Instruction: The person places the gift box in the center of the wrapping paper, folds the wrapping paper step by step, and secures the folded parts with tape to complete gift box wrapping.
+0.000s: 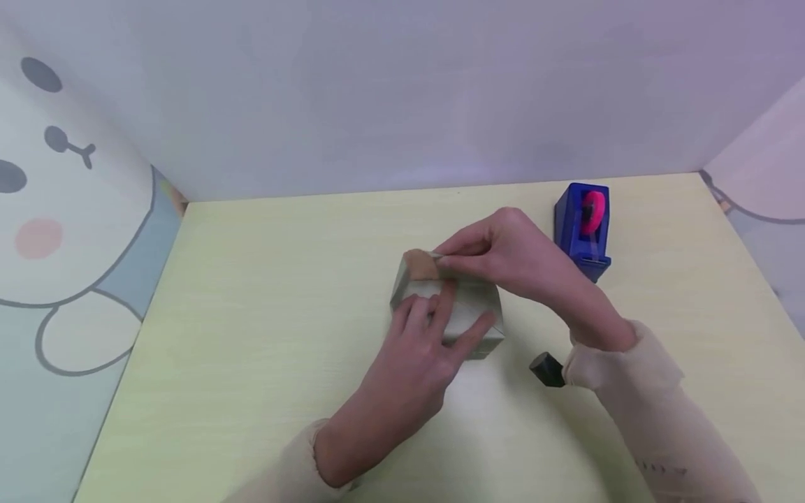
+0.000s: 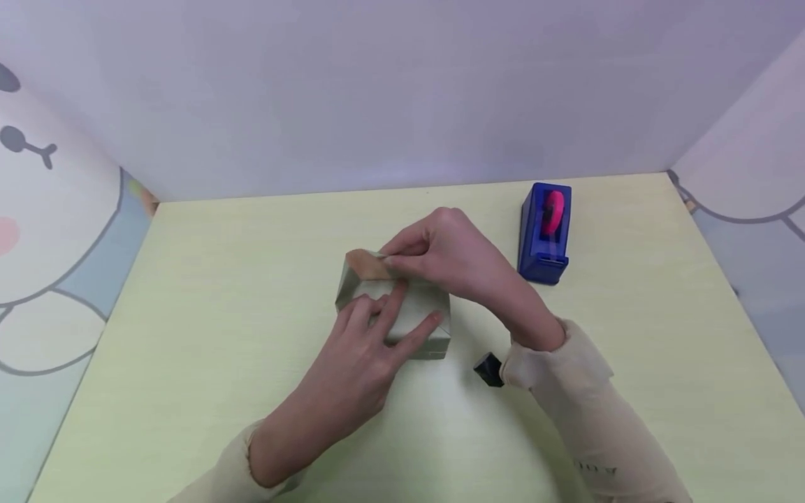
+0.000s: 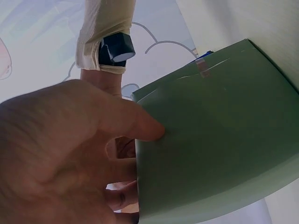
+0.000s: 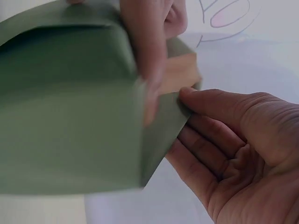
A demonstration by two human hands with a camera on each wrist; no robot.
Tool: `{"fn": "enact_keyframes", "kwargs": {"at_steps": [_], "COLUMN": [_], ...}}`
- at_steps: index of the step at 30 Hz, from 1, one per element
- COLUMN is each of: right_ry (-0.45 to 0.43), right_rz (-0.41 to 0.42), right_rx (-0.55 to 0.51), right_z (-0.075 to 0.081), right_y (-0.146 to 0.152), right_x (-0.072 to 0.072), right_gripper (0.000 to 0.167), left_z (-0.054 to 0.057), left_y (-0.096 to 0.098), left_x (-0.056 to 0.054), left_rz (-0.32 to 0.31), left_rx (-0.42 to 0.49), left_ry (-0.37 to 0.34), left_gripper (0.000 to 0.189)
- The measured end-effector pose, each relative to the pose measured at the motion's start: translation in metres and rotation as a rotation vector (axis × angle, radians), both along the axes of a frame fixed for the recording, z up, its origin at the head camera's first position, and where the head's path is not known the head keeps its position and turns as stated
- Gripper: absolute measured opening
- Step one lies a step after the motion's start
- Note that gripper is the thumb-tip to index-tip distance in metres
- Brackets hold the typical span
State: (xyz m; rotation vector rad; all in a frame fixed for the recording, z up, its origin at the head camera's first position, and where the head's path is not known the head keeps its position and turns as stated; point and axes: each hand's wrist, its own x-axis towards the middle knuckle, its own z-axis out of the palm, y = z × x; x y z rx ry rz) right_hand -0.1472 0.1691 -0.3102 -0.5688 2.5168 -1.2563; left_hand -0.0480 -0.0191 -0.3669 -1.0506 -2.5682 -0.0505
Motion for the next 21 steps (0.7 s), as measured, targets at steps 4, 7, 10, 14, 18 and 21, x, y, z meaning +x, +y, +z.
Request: {"fn": "enact_keyframes", "kwargs": {"at_steps": [4,7,10,14,18,21], "right_ry": [0.031,0.012,-0.053,-0.098,-0.078,-0.024], "right_rz": [0.036,0.02,-0.029,0.013,0.155,0.183], "right_rx": [0.005,-0.024,-0.106,-0.12,0.001,0.034], "right_z": [0.008,0.013,0.016,0.012,-0.001,-0.004], "right_y": [-0.008,-0.01,-0.007,0.006,0.012,0.007], "right_x": [-0.003,-0.004,-0.005,-0.008,-0.01,-0.012], "right_gripper": [0.013,0.011,0.013,0.027,0.033,0.023], "left_z": [0.0,0.001,0.001,0.0,0.0,-0.001], "left_y": [0.0,-0.001,-0.001,-0.001,0.0,0.0], "left_x": [0.0,0.0,-0.001,-0.001,-0.001,0.0], "left_rz": [-0.005,-0.007,-0.005,-0.008,-0.007,-0.01], "left_rx": [0.01,0.013,0.009,0.012,0.001,0.003], "left_ry": [-0.01,-0.027,-0.04,-0.033,-0.032,-0.032], "left_gripper": [0.073,0.074,0.073,0.072,0.074,0.074]}}
